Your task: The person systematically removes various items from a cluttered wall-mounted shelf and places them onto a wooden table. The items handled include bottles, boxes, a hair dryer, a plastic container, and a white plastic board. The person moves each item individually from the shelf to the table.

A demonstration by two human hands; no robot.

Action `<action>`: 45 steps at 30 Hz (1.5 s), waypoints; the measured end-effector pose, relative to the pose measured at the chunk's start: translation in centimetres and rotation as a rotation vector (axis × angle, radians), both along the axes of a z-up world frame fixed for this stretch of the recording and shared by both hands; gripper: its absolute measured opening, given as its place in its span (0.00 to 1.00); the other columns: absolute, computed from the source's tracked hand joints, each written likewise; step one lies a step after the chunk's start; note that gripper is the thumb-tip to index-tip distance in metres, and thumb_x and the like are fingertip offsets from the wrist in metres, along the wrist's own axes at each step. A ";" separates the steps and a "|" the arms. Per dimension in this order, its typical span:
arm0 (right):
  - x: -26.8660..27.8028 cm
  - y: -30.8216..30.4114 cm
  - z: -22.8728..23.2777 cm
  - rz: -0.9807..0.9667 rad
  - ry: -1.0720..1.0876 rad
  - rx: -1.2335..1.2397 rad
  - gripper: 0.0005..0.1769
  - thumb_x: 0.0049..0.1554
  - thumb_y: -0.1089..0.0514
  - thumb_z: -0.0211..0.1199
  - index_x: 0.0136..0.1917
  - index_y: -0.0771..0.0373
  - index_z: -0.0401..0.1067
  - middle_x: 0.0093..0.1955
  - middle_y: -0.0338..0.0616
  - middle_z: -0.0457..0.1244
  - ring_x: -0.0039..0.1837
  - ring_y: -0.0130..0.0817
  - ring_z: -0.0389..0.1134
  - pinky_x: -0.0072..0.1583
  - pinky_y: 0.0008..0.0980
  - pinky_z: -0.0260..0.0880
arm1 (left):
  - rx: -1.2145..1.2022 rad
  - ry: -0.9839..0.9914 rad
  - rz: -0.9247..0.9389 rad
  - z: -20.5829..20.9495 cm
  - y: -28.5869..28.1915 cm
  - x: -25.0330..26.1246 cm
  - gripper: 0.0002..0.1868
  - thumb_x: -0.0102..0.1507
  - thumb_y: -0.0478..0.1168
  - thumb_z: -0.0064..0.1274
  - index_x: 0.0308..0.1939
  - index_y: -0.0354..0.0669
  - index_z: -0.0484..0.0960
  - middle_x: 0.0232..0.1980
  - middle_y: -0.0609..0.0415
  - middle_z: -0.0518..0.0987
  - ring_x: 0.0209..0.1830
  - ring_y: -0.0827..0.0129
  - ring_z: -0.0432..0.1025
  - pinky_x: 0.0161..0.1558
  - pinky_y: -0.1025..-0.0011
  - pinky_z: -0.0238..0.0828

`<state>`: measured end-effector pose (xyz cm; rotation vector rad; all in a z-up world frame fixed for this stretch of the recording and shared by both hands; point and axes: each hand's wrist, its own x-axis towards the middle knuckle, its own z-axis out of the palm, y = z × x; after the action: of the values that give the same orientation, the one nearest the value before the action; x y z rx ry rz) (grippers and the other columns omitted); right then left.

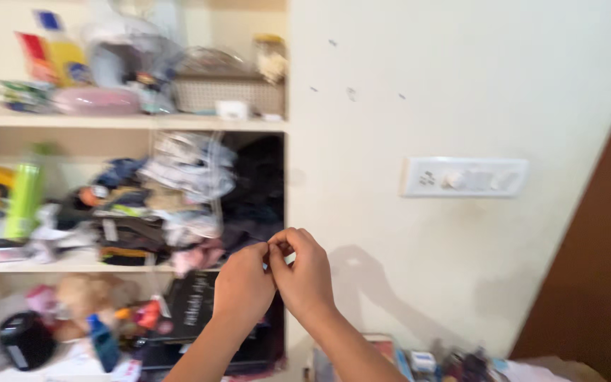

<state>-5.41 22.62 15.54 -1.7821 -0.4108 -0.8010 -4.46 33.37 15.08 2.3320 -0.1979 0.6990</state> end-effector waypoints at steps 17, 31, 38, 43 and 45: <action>-2.4 25.2 12.9 0.249 -0.185 -0.036 0.03 0.55 0.66 0.63 0.44 0.67 0.76 0.37 0.40 0.70 0.40 0.28 0.69 0.41 0.30 0.72 | 0.206 -0.212 0.237 14.2 26.2 -4.7 0.10 0.61 0.44 0.52 0.37 0.46 0.86 0.39 0.43 0.84 0.43 0.47 0.78 0.46 0.52 0.74; 9.0 31.3 17.1 0.354 -0.337 -0.141 0.06 0.53 0.65 0.65 0.46 0.67 0.76 0.35 0.42 0.69 0.37 0.28 0.70 0.41 0.28 0.69 | 0.148 -0.264 0.304 18.6 33.5 4.0 0.07 0.57 0.41 0.56 0.35 0.50 0.88 0.41 0.46 0.84 0.46 0.51 0.79 0.48 0.55 0.75; 18.6 33.0 18.2 0.411 -0.220 -0.170 0.08 0.51 0.69 0.62 0.46 0.67 0.77 0.36 0.42 0.71 0.38 0.28 0.71 0.40 0.28 0.69 | 0.062 -0.214 0.307 18.6 34.9 11.8 0.06 0.58 0.40 0.57 0.37 0.51 0.88 0.42 0.48 0.84 0.47 0.53 0.78 0.48 0.56 0.75; 23.1 36.8 18.5 0.410 -0.143 -0.137 0.06 0.53 0.67 0.62 0.45 0.66 0.77 0.37 0.43 0.72 0.39 0.28 0.72 0.41 0.29 0.71 | 0.015 -0.217 0.322 18.7 38.2 16.1 0.07 0.59 0.41 0.57 0.39 0.52 0.88 0.42 0.48 0.84 0.46 0.52 0.79 0.48 0.56 0.75; 24.4 38.3 18.8 0.347 -0.201 -0.153 0.07 0.52 0.67 0.63 0.44 0.66 0.78 0.38 0.44 0.72 0.40 0.29 0.73 0.44 0.30 0.71 | -0.013 -0.255 0.368 19.3 39.8 17.8 0.07 0.58 0.41 0.56 0.37 0.52 0.89 0.42 0.48 0.85 0.46 0.52 0.79 0.48 0.56 0.76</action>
<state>18.96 60.88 34.35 -1.7094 -0.9087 -0.7167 13.36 73.15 34.38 2.2837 0.1282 1.1751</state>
